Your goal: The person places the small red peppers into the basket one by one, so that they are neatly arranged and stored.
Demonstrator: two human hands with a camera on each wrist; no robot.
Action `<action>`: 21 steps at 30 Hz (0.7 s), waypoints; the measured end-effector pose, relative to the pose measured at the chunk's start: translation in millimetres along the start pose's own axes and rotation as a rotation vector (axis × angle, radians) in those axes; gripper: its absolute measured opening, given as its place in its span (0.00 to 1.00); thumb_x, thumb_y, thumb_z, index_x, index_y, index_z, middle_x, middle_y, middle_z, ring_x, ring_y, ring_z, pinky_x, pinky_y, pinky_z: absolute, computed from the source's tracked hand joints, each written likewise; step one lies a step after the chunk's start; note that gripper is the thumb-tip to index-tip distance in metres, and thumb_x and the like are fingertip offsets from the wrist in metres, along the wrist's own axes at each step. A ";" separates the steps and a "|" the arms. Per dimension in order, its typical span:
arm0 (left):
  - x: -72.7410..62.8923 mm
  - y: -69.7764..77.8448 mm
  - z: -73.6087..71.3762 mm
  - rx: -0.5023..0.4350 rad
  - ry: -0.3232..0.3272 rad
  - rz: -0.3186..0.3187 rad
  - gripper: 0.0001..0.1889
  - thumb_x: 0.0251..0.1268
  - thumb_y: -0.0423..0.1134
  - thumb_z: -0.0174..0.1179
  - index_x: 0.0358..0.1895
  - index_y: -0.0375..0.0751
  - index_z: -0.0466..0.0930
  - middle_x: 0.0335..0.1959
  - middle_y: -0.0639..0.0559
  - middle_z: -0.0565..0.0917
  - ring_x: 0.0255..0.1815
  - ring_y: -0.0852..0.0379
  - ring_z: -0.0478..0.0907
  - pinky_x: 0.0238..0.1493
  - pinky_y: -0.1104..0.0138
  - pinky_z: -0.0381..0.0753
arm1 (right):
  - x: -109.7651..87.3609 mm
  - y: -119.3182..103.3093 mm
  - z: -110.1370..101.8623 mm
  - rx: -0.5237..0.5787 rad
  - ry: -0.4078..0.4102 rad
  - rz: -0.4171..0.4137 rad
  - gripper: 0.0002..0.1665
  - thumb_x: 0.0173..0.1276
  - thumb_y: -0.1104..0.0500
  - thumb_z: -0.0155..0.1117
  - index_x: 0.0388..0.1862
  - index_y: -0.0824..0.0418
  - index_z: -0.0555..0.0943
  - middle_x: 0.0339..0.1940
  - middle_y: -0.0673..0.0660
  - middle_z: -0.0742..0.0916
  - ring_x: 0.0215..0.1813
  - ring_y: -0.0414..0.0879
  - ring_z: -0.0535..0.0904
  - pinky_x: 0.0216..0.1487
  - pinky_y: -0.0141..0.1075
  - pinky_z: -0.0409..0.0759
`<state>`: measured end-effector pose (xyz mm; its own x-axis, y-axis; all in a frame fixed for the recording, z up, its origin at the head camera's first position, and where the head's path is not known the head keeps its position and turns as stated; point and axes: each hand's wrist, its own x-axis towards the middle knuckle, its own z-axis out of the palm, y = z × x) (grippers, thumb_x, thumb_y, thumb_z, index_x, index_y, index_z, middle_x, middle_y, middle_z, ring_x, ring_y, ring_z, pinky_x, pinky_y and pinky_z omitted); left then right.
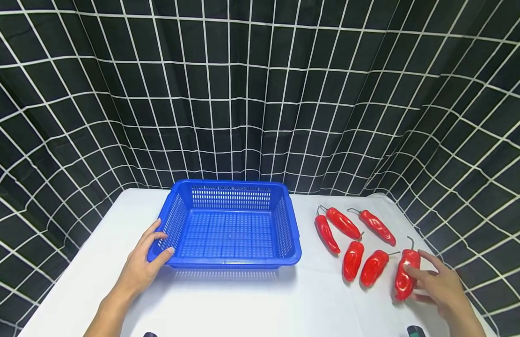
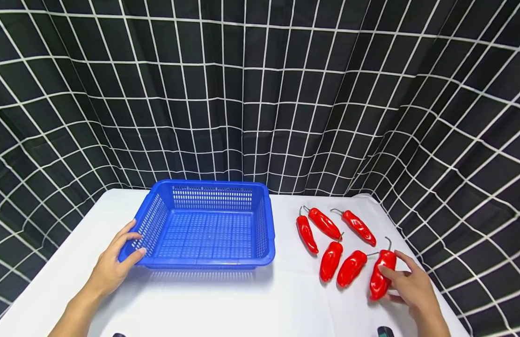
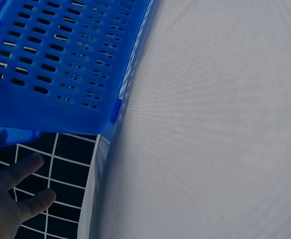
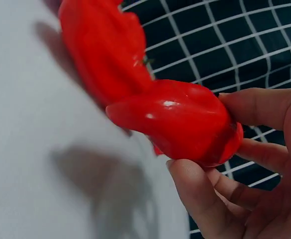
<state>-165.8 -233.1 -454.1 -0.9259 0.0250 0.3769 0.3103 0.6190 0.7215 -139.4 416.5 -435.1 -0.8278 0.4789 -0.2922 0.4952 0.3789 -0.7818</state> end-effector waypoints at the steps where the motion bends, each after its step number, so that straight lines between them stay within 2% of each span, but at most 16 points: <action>1: 0.1 0.1 -0.1 0.000 -0.002 0.000 0.18 0.64 0.45 0.62 0.52 0.39 0.74 0.75 0.49 0.58 0.72 0.34 0.52 0.60 0.33 0.55 | -3.2 -2.9 -1.2 0.015 0.008 -0.007 0.60 0.62 0.46 0.70 0.78 0.59 0.42 0.61 0.81 0.63 0.34 0.53 0.80 0.32 0.48 0.84; 10: 0.7 -1.5 -0.3 -0.004 -0.013 -0.005 0.19 0.64 0.44 0.62 0.53 0.38 0.73 0.75 0.48 0.57 0.72 0.33 0.51 0.61 0.33 0.54 | -30.2 -29.7 0.1 0.163 0.003 -0.053 0.56 0.64 0.45 0.68 0.79 0.52 0.43 0.63 0.76 0.67 0.31 0.42 0.82 0.34 0.47 0.84; 13: 1.3 -1.5 -0.4 -0.008 -0.016 -0.003 0.19 0.65 0.45 0.61 0.53 0.38 0.73 0.75 0.48 0.57 0.72 0.33 0.51 0.61 0.33 0.54 | -39.1 -38.6 2.8 0.210 -0.014 -0.065 0.56 0.63 0.44 0.68 0.79 0.48 0.44 0.59 0.69 0.72 0.32 0.40 0.82 0.36 0.47 0.84; 16: 1.5 -1.4 0.2 -0.011 -0.018 -0.005 0.20 0.65 0.46 0.61 0.53 0.38 0.73 0.75 0.48 0.56 0.72 0.33 0.51 0.61 0.33 0.54 | -48.4 -47.2 6.9 0.239 -0.038 -0.109 0.57 0.61 0.43 0.69 0.79 0.45 0.44 0.51 0.58 0.77 0.33 0.38 0.82 0.36 0.47 0.84; 21: 0.3 -1.6 1.0 -0.015 -0.016 -0.014 0.19 0.65 0.44 0.62 0.53 0.38 0.73 0.75 0.47 0.56 0.72 0.33 0.51 0.61 0.33 0.54 | -63.6 -62.5 15.5 0.310 -0.077 -0.182 0.55 0.60 0.44 0.70 0.78 0.40 0.48 0.39 0.41 0.79 0.35 0.38 0.82 0.35 0.49 0.84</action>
<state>-166.8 -233.3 -455.7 -0.9335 0.0287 0.3573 0.3002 0.6072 0.7356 -121.8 350.1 -376.2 -0.9183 0.3600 -0.1648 0.2446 0.1887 -0.9511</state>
